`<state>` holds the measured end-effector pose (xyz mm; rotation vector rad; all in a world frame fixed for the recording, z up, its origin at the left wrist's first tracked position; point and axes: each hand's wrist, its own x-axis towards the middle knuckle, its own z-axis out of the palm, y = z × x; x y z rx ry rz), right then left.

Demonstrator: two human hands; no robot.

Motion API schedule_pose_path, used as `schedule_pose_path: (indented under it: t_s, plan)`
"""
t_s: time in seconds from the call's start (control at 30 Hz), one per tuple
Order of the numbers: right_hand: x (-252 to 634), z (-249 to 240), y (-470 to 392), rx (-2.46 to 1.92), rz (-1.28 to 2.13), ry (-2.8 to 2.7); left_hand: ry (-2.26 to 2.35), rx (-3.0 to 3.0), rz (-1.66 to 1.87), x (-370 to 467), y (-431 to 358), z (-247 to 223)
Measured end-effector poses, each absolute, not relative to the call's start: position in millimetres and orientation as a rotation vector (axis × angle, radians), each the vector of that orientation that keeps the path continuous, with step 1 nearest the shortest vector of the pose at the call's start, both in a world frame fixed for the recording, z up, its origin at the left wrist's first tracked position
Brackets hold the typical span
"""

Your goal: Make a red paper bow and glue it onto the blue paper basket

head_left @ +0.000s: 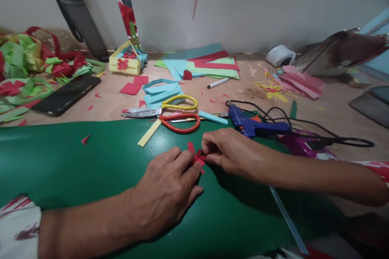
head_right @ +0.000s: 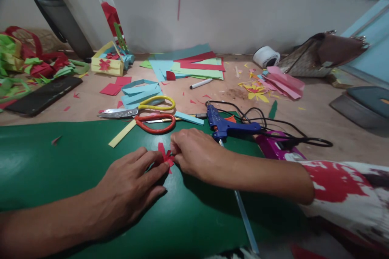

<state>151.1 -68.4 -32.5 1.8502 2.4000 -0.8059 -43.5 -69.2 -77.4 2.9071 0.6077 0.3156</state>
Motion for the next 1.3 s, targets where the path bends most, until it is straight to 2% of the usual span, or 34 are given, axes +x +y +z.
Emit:
schedule_pose_path:
  t_s: [0.2,0.53,0.93,1.17,1.3]
  plan:
    - [156.0,-33.6,-65.6,1.906,-1.040,2.319,0.595,2.935,0.326,-42.7,-68.9,-76.0]
    - [165.3,-29.9,-63.7,1.760,-1.433,2.112,0.614,2.869,0.288,-43.5,-68.9,-76.2]
    - [165.9,-39.0,-62.7,1.639,-1.459,2.463,0.605,2.875,0.311,-43.4,-69.3,-76.2]
    - [164.9,-44.7,-53.1,1.541,-1.877,2.286,0.621,2.828,0.300,-44.5,-70.1,-77.2]
    - [166.0,-48.9,-47.9,1.510,-2.001,2.180,0.626,2.815,0.292,-43.8,-69.5,-77.2]
